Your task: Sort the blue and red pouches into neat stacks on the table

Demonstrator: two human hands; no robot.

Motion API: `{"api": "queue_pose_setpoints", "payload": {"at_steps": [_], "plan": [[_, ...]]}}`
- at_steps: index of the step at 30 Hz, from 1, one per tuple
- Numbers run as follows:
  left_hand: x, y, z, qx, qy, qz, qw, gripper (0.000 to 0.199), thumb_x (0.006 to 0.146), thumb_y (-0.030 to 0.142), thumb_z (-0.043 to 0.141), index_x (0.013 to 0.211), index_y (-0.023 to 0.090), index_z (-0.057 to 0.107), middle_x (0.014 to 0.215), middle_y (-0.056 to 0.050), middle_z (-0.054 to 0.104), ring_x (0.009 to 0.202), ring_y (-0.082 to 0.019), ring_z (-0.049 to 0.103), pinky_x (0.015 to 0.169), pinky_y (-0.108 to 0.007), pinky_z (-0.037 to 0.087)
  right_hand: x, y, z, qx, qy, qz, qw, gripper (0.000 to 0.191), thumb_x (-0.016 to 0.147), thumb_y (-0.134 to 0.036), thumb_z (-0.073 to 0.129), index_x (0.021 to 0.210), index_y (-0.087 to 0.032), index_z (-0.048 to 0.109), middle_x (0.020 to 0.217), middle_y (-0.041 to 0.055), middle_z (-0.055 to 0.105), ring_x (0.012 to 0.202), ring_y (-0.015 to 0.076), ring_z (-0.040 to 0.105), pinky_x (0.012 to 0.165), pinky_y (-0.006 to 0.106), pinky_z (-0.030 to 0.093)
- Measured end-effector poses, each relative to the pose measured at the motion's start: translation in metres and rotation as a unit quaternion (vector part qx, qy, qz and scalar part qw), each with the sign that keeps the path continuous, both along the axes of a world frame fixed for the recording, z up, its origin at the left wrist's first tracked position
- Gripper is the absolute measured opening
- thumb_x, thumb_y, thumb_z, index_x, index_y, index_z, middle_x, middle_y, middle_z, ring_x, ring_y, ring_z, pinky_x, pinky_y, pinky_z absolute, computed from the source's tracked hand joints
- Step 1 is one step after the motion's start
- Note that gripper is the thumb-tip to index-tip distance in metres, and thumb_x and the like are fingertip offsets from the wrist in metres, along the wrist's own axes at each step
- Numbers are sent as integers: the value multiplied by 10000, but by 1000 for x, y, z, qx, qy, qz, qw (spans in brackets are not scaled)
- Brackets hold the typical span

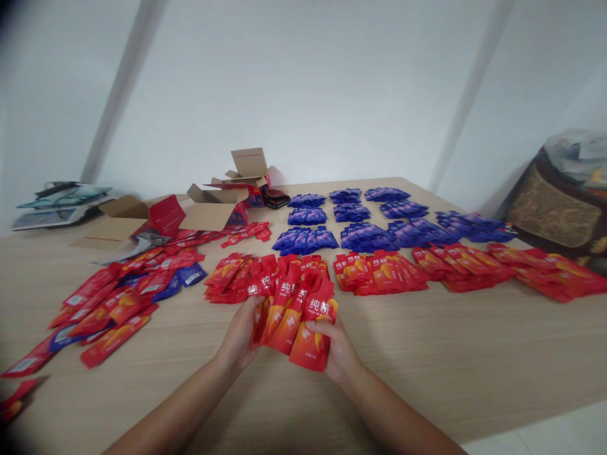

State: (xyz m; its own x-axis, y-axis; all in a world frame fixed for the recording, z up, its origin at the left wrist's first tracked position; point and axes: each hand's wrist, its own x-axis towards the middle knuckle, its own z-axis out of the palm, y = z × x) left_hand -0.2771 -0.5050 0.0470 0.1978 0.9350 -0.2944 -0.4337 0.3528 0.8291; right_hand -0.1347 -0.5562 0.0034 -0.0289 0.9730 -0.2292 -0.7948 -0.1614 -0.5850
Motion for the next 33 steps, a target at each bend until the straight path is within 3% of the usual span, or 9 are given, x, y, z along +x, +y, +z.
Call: {"api": "queue_pose_setpoints", "payload": {"at_steps": [5, 8, 14, 24, 33], "plan": [[1, -4, 6, 27, -29, -39, 998, 370, 774, 341, 630, 1103, 172, 609, 1119, -83, 690, 1033, -281, 649, 876, -392, 528, -1, -1, 2, 19, -8, -12, 1000, 424, 584, -121, 769, 986, -191, 652, 990, 63, 729, 851, 243, 691, 806, 383, 550], [2, -8, 10, 58, -20, -59, 996, 510, 718, 318, 735, 1184, 178, 584, 1130, -94, 687, 1029, -284, 653, 900, -393, 517, -2, -1, 2, 19, -5, -18, 1000, 440, 559, -112, 777, 974, -190, 654, 969, 62, 733, 841, 253, 692, 808, 403, 549], [4, -15, 6, 56, -7, 8, 998, 521, 703, 300, 752, 1176, 152, 591, 1050, -100, 714, 929, -283, 689, 852, -410, 537, 1, -4, 3, 17, 1, -3, 1000, 389, 505, -95, 771, 877, -164, 680, 884, 60, 743, 763, 236, 696, 734, 357, 565], [9, -20, 7, 61, -30, 18, 998, 547, 714, 310, 745, 1210, 154, 577, 1008, -93, 724, 911, -277, 695, 862, -408, 530, 5, -2, -2, 41, 4, 7, 999, 464, 543, -69, 738, 985, -174, 644, 941, 70, 738, 821, 248, 695, 786, 395, 554], [6, -16, 1, 117, 40, -78, 989, 628, 692, 288, 772, 1259, 174, 528, 1126, -107, 683, 1086, -286, 622, 949, -415, 484, -2, -2, -4, 21, -36, -14, 999, 491, 564, -156, 803, 1020, -190, 622, 925, 51, 730, 799, 229, 691, 775, 379, 554]]}}
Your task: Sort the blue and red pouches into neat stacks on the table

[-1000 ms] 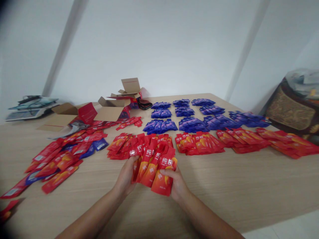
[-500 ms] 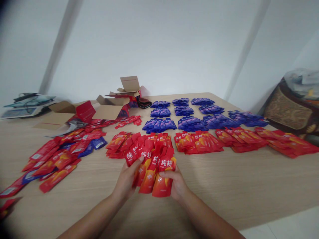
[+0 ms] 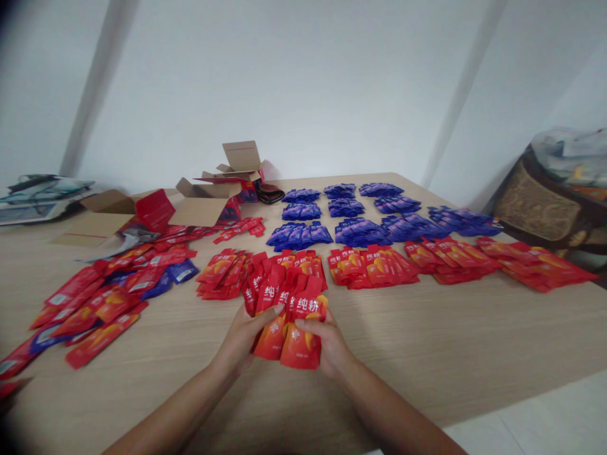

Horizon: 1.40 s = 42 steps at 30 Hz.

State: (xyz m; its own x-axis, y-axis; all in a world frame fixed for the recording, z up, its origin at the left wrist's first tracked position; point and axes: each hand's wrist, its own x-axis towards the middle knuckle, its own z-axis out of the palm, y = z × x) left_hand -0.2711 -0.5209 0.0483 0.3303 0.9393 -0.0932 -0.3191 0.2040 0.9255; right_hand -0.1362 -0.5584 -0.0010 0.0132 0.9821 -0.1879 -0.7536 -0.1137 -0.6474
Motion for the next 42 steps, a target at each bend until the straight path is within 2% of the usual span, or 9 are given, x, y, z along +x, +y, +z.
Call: {"api": "queue_pose_setpoints", "payload": {"at_steps": [5, 8, 15, 17, 21, 24, 31, 37, 42], "plan": [[-14, -8, -17, 90, 116, 48, 988, 667, 655, 382, 780, 1232, 150, 539, 1172, -119, 654, 1117, -299, 595, 963, -424, 474, -13, -8, -11, 56, -102, 46, 992, 461, 621, -295, 822, 1021, -220, 604, 964, 44, 712, 857, 227, 682, 813, 375, 541], [-29, -19, -30, 155, 151, 43, 975, 677, 692, 438, 739, 1268, 161, 516, 1218, -125, 624, 1129, -294, 582, 989, -423, 455, -20, -13, -18, 160, -233, 65, 957, 503, 705, -360, 766, 1144, -235, 555, 1107, 73, 657, 1017, 248, 630, 910, 409, 499], [-61, -17, -43, 402, 138, -50, 904, 611, 792, 621, 558, 1281, 259, 501, 1382, -116, 435, 1294, -310, 393, 1064, -482, 345, -19, -14, -21, 436, -497, -65, 747, 753, 822, -300, 646, 1430, -363, 205, 1416, 78, 396, 1314, 259, 388, 1064, 460, 374], [-69, -7, -47, 439, 196, -70, 874, 644, 763, 656, 565, 1270, 260, 526, 1412, -118, 372, 1331, -335, 312, 1092, -519, 280, -15, -10, -24, 433, -532, -52, 726, 837, 816, -289, 657, 1450, -374, 118, 1405, 81, 413, 1300, 260, 407, 1069, 495, 352], [-79, 6, -61, 389, 295, -139, 862, 772, 740, 635, 613, 1386, 262, 416, 1364, -134, 376, 1301, -312, 343, 1092, -510, 293, -11, -3, -34, 325, -533, 5, 781, 1005, 737, -318, 732, 1475, -297, 49, 1388, 127, 423, 1259, 261, 455, 1062, 498, 354], [-79, 3, -69, 342, 285, -143, 884, 885, 703, 565, 701, 1432, 252, 310, 1347, -137, 406, 1272, -289, 402, 1093, -492, 307, -12, 0, -37, 280, -509, 30, 814, 994, 709, -308, 754, 1475, -274, 121, 1394, 128, 416, 1261, 253, 451, 1078, 469, 341], [-71, -11, -70, 209, 190, -4, 959, 708, 786, 517, 632, 1338, 157, 371, 1343, -159, 489, 1258, -264, 468, 1080, -418, 349, -33, 8, -21, 235, -535, 20, 811, 535, 764, -351, 696, 1257, -212, 541, 1324, 109, 525, 1242, 286, 473, 1097, 452, 310], [-100, 0, -55, 32, 237, 111, 965, 556, 801, 556, 584, 1144, 127, 502, 1090, -135, 653, 1009, -268, 633, 869, -395, 503, -85, 28, -11, 129, -425, 58, 894, 590, 838, -381, 584, 1361, -217, 369, 1332, 95, 522, 1245, 233, 480, 1084, 418, 333], [-142, 11, -45, 58, 282, 106, 952, 534, 758, 544, 630, 1069, 112, 599, 1052, -130, 680, 1005, -284, 628, 887, -403, 484, -133, 36, -10, 135, -313, 78, 937, 454, 763, -284, 607, 1196, -212, 492, 1200, 78, 606, 1122, 242, 565, 1015, 413, 412]]}}
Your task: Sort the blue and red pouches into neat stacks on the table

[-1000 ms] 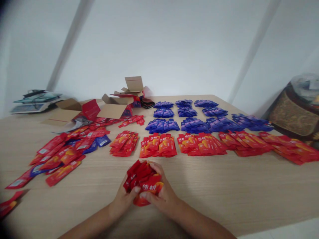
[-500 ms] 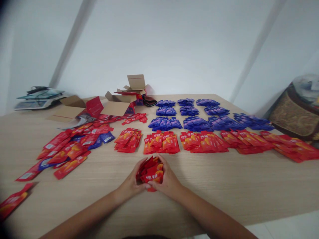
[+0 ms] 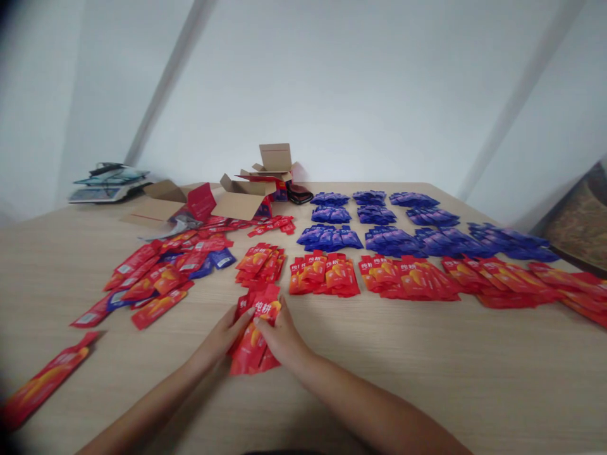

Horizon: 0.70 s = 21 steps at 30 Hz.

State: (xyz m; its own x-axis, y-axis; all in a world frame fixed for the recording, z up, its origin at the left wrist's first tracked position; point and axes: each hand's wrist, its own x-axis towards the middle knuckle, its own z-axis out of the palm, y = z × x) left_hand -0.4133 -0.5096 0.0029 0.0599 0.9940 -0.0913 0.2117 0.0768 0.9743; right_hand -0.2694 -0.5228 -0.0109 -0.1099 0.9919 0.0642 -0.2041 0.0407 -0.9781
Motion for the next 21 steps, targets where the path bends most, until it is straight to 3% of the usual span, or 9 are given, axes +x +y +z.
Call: {"api": "queue_pose_setpoints", "payload": {"at_steps": [5, 10, 13, 16, 19, 21], "plan": [[-26, 2, -12, 43, 106, 56, 992, 553, 779, 558, 572, 1097, 105, 586, 1107, -137, 633, 1090, -285, 572, 1001, -441, 397, -25, -2, -6, -6, -6, -17, 1000, 465, 767, -285, 601, 1218, -237, 500, 1212, 64, 606, 1170, 247, 528, 1051, 415, 376], [-42, -4, -36, 119, 197, 92, 969, 604, 833, 529, 490, 1280, 125, 454, 1254, -148, 483, 1236, -283, 453, 1065, -492, 336, -14, -4, -23, -42, -138, -66, 987, 733, 755, -400, 619, 1395, -161, 353, 1460, 135, 357, 1375, 276, 276, 1155, 436, 175], [-40, -25, -34, 156, 229, 55, 959, 575, 895, 476, 426, 1379, 174, 352, 1385, -142, 365, 1330, -263, 351, 1109, -495, 286, -9, -8, -34, -1, -178, -79, 981, 701, 806, -442, 575, 1418, -185, 347, 1460, 117, 361, 1378, 251, 271, 1160, 424, 170], [-33, -47, -27, 217, 288, -39, 932, 715, 848, 502, 534, 1448, 234, 253, 1493, -140, 245, 1392, -298, 244, 1116, -525, 265, -14, -11, -40, 32, -184, -83, 979, 619, 854, -467, 518, 1407, -225, 381, 1437, 87, 404, 1356, 226, 311, 1156, 416, 197], [-28, -53, -25, 259, 347, -94, 897, 961, 703, 546, 694, 1474, 234, 212, 1506, -181, 236, 1393, -373, 216, 1082, -574, 288, -24, -12, -40, 13, -145, -88, 985, 607, 872, -510, 480, 1407, -237, 384, 1453, 75, 391, 1367, 211, 301, 1160, 409, 191], [-28, -49, -25, 260, 371, -93, 887, 969, 706, 522, 698, 1482, 230, 196, 1501, -183, 264, 1389, -372, 233, 1071, -569, 309, -31, -12, -38, -22, -97, -85, 991, 640, 873, -544, 461, 1423, -232, 358, 1493, 70, 333, 1393, 206, 259, 1166, 405, 173]]}}
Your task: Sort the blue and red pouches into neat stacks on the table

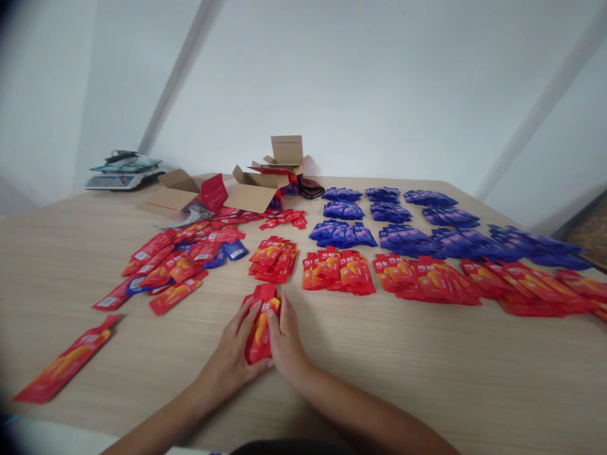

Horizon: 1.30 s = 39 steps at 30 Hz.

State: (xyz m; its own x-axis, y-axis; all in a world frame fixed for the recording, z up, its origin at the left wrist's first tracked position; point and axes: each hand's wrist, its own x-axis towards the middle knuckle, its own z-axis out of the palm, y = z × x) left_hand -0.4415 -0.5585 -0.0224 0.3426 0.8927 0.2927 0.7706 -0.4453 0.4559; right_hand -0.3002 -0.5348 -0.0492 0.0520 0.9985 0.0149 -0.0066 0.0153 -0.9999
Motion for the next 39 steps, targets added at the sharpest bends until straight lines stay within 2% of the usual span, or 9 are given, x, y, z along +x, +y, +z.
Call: {"api": "queue_pose_setpoints", "payload": {"at_steps": [3, 8, 17, 23, 28, 32, 34, 36, 39], "plan": [[-5, 11, 3, -3, 13, 20, 1000, 835, 778, 456, 637, 1475, 234, 234, 1496, -153, 306, 1386, -333, 269, 1080, -529, 327, -5, -2, 3, -25, 60, 15, 998, 690, 867, -576, 456, 1450, -238, 307, 1532, 47, 255, 1416, 194, 209, 1172, 393, 156], [-14, 17, 11, -4, 14, 29, 999, 755, 802, 483, 603, 1451, 242, 301, 1512, -127, 287, 1386, -308, 282, 1101, -503, 321, -1, -8, 6, -12, 53, 24, 998, 688, 852, -545, 514, 1441, -236, 337, 1527, 48, 271, 1418, 198, 205, 1177, 407, 136], [-22, 9, 2, 23, 27, 11, 999, 890, 737, 484, 676, 1456, 216, 226, 1512, -180, 246, 1377, -338, 291, 1077, -536, 338, -16, -16, 3, -28, 95, 54, 994, 691, 863, -529, 477, 1467, -258, 280, 1548, 11, 207, 1425, 196, 183, 1178, 404, 158], [-23, 5, 9, 27, 54, -18, 998, 1062, 649, 446, 753, 1488, 230, 139, 1535, -172, 199, 1391, -357, 250, 1077, -539, 336, -6, -22, 7, -18, 52, 49, 997, 677, 853, -517, 507, 1443, -229, 339, 1524, 45, 274, 1414, 211, 216, 1181, 430, 131], [-23, 7, 10, 27, 49, -45, 997, 866, 758, 395, 666, 1477, 237, 211, 1512, -141, 279, 1373, -317, 307, 1088, -493, 348, 3, -43, 11, -16, 41, 89, 995, 687, 861, -503, 491, 1462, -229, 302, 1547, 19, 206, 1430, 205, 158, 1188, 413, 128], [-25, 8, 12, -12, 2, -57, 998, 835, 748, 502, 662, 1450, 247, 290, 1522, -128, 259, 1381, -324, 287, 1108, -497, 317, 10, -46, 14, -40, 32, 100, 994, 726, 858, -505, 482, 1470, -176, 274, 1550, 48, 194, 1431, 203, 153, 1189, 397, 119], [-26, 12, 12, -47, -67, -13, 997, 740, 812, 560, 549, 1434, 232, 317, 1526, -122, 251, 1390, -310, 269, 1120, -497, 289, 13, -39, 15, -52, 36, 87, 994, 746, 851, -509, 494, 1471, -163, 264, 1546, 65, 207, 1427, 205, 171, 1186, 392, 127], [-26, 18, 9, -94, -147, 77, 982, 640, 889, 561, 377, 1407, 187, 343, 1493, -138, 309, 1382, -289, 293, 1125, -497, 274, 11, -30, 18, -63, 40, 74, 995, 773, 841, -512, 513, 1475, -161, 244, 1542, 76, 219, 1424, 209, 183, 1182, 385, 140], [-19, 24, -1, -144, -192, 154, 958, 664, 859, 579, 373, 1353, 136, 379, 1425, -161, 396, 1357, -293, 331, 1137, -497, 243, 7, -22, 27, -56, 19, 76, 995, 795, 834, -478, 541, 1483, -159, 209, 1542, 82, 219, 1421, 211, 188, 1178, 376, 155]]}}
